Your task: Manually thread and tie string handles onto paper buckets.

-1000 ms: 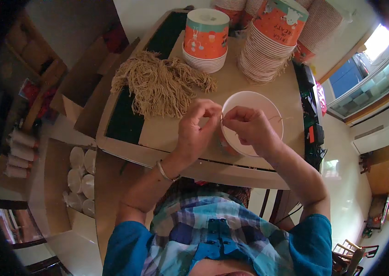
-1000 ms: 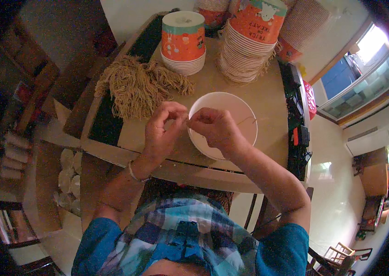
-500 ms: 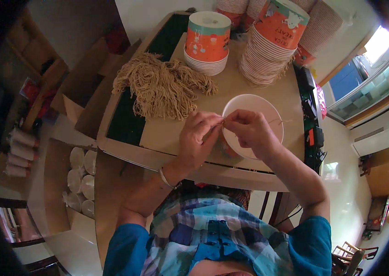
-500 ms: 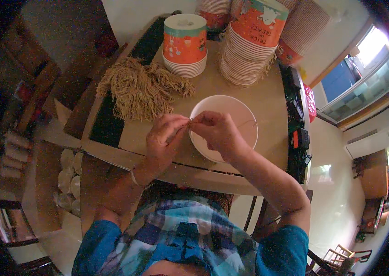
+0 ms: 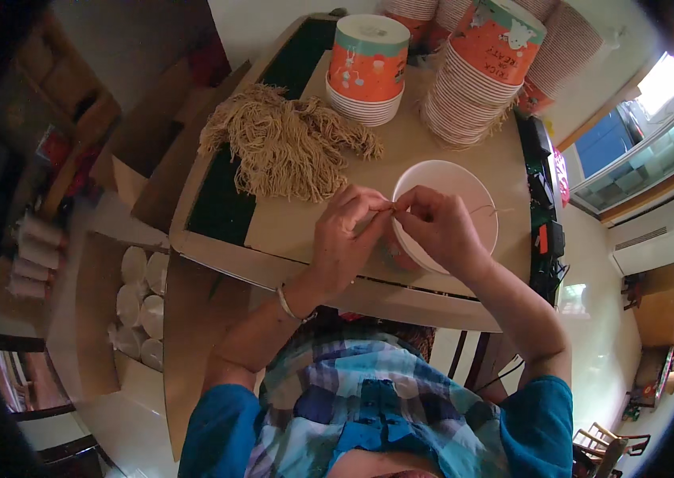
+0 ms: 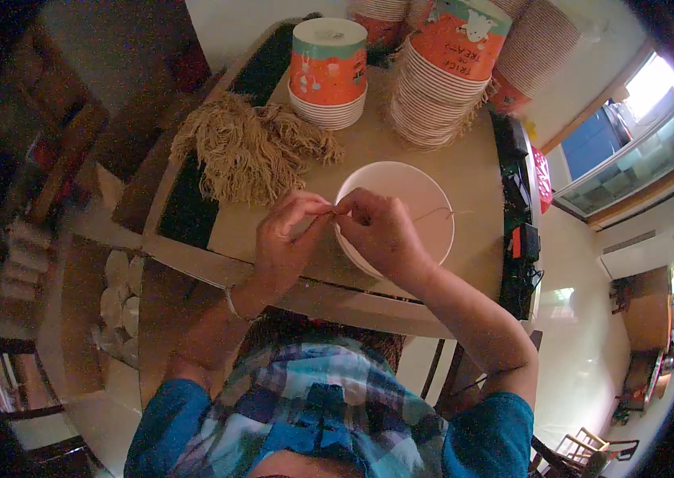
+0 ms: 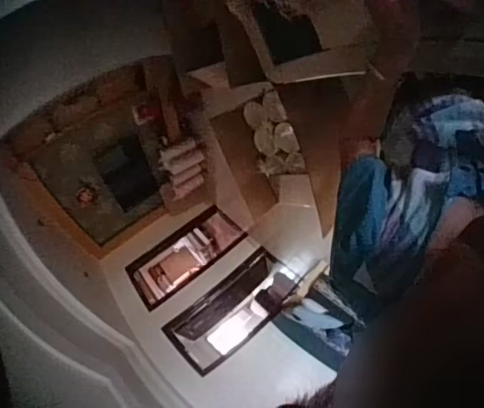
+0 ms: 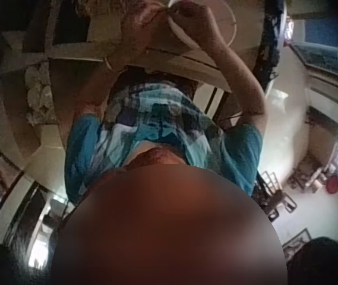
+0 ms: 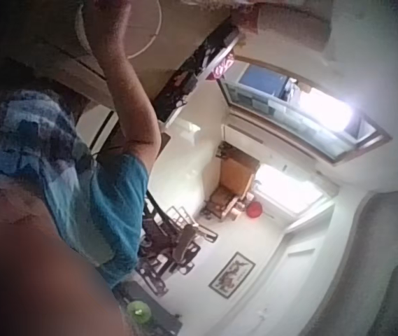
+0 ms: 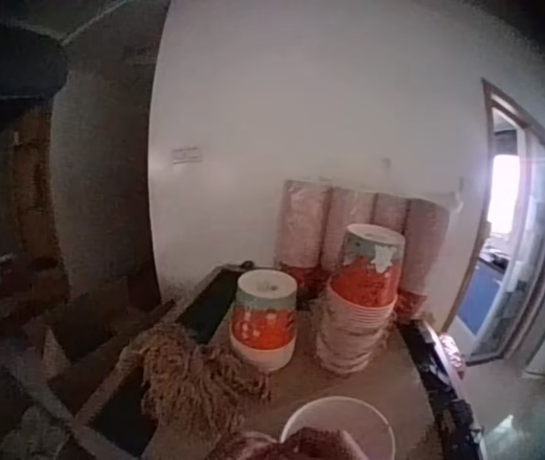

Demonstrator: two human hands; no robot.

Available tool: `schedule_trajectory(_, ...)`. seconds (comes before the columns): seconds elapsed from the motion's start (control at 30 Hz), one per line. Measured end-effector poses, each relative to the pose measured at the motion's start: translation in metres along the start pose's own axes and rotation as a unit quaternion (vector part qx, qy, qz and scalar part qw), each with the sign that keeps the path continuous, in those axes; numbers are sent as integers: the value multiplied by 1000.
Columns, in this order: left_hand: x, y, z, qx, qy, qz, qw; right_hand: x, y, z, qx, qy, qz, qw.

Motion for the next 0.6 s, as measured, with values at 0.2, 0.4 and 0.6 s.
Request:
schedule_trajectory(0.2, -6, 1, -3, 30, -30, -47, 998, 1, -16, 5, -15, 23, 99, 995)
schedule_trajectory(0.4, -10, 6, -8, 114, -49, -145, 982, 3, -18, 8, -30, 35, 146, 988)
schedule_trajectory(0.6, -10, -2, -12, 136, -68, -139, 979, 3, -20, 8, -24, 37, 149, 988)
Point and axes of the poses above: each hand's wrist, its own z-axis away from the middle knuckle, its own x-axis out of the palm, y = z × x, the point moved 1 cm from there along -z, towards the middle knuckle, and after that the axes turned 8 degrees about -y, right-handed, at the moved point
